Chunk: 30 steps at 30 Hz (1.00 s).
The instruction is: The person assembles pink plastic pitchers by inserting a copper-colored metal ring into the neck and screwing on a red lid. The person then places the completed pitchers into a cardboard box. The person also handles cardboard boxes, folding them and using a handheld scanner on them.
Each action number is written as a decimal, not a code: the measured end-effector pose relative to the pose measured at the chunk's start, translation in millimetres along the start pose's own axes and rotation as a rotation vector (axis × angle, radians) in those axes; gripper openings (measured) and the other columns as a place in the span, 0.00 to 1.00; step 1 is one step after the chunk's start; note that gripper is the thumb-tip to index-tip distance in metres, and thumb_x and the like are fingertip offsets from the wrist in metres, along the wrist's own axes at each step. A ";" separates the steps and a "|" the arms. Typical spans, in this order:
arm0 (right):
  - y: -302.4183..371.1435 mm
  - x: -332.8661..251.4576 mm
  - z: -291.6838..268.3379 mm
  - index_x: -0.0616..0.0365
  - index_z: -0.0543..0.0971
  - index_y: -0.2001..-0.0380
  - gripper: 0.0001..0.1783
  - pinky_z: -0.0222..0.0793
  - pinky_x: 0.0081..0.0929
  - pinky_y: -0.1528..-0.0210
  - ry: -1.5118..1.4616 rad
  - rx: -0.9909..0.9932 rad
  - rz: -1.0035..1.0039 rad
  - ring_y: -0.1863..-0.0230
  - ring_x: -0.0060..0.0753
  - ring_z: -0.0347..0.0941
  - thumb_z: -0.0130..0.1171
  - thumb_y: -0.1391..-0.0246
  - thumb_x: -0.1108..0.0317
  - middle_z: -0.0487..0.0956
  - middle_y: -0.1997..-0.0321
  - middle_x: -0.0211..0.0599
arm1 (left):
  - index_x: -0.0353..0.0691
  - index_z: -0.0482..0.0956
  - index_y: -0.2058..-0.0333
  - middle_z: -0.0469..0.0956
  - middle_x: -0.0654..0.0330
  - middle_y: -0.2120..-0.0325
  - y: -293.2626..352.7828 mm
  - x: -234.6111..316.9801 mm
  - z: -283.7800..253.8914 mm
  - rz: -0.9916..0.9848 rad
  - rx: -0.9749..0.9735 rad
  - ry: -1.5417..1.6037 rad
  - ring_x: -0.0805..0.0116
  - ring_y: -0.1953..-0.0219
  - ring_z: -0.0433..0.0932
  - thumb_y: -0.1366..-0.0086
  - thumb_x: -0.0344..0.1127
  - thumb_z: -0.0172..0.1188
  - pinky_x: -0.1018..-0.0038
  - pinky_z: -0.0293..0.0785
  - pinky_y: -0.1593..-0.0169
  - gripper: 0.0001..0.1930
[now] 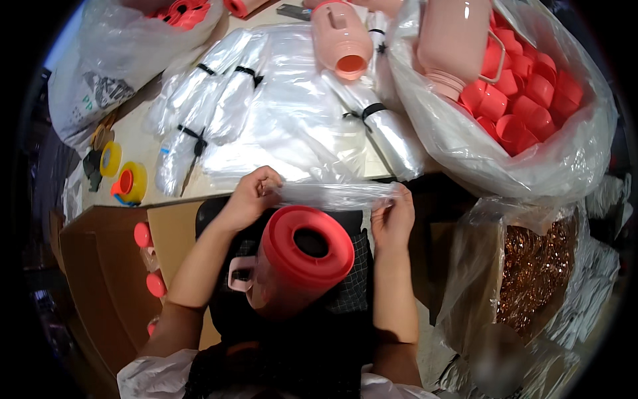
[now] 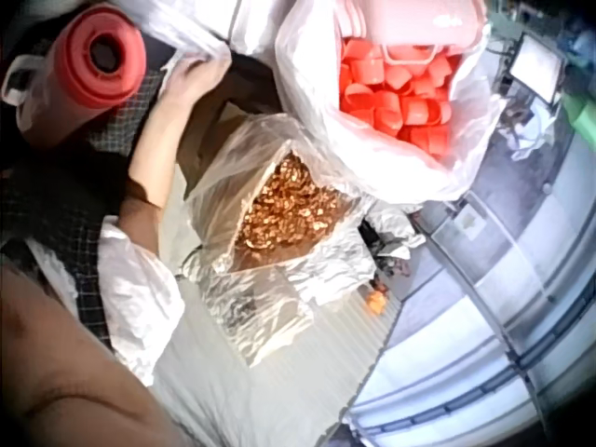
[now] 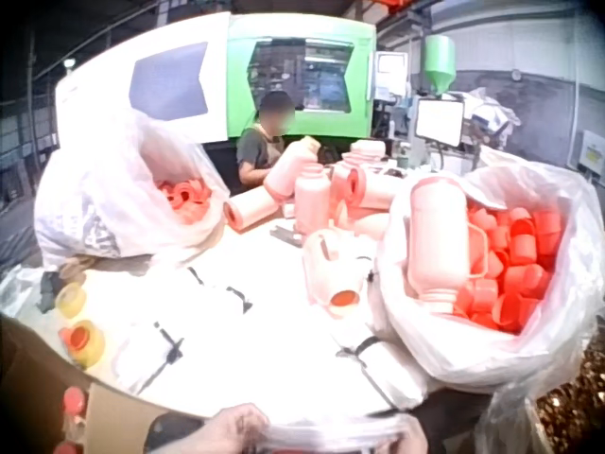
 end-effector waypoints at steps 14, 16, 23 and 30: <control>213.8 151.9 -63.5 0.62 0.63 0.39 0.42 0.67 0.39 0.40 1.284 -1.027 0.045 0.37 0.40 0.64 0.76 0.53 0.67 0.65 0.39 0.48 | 0.41 0.62 0.38 0.74 0.48 0.64 272.7 -49.9 -0.4 -0.035 0.830 -0.552 0.40 0.64 0.77 0.39 0.27 0.60 0.57 0.76 0.62 0.30; 228.6 152.5 -13.8 0.59 0.55 0.31 0.55 0.67 0.41 0.36 1.323 -1.120 0.221 0.33 0.43 0.64 0.79 0.58 0.66 0.66 0.35 0.50 | 0.42 0.69 0.43 0.75 0.48 0.64 295.9 -61.5 2.9 0.046 0.924 -0.566 0.38 0.63 0.77 0.41 0.28 0.60 0.53 0.76 0.62 0.25; 316.2 203.8 184.0 0.64 0.79 0.55 0.28 0.79 0.36 0.58 1.455 -1.673 -0.156 0.57 0.47 0.83 0.73 0.50 0.53 0.83 0.58 0.48 | 0.36 0.74 0.52 0.74 0.47 0.58 411.0 3.0 -79.7 -0.267 1.045 -1.213 0.42 0.58 0.71 0.35 0.37 0.54 0.52 0.69 0.57 0.16; 330.9 241.2 199.8 0.65 0.57 0.31 0.50 0.58 0.43 0.30 1.040 -1.675 -0.367 0.30 0.60 0.59 0.72 0.49 0.58 0.64 0.31 0.58 | 0.30 0.63 0.34 0.69 0.49 0.38 561.9 -235.7 -216.1 -0.057 1.271 0.349 0.56 0.38 0.69 0.21 0.45 0.39 0.63 0.64 0.33 0.27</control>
Point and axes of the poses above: each hand's wrist, its own y-axis away from the middle knuckle, its own z-axis out of the palm, x = y × z, the point moved 5 cm from there along -y, towards the middle knuckle
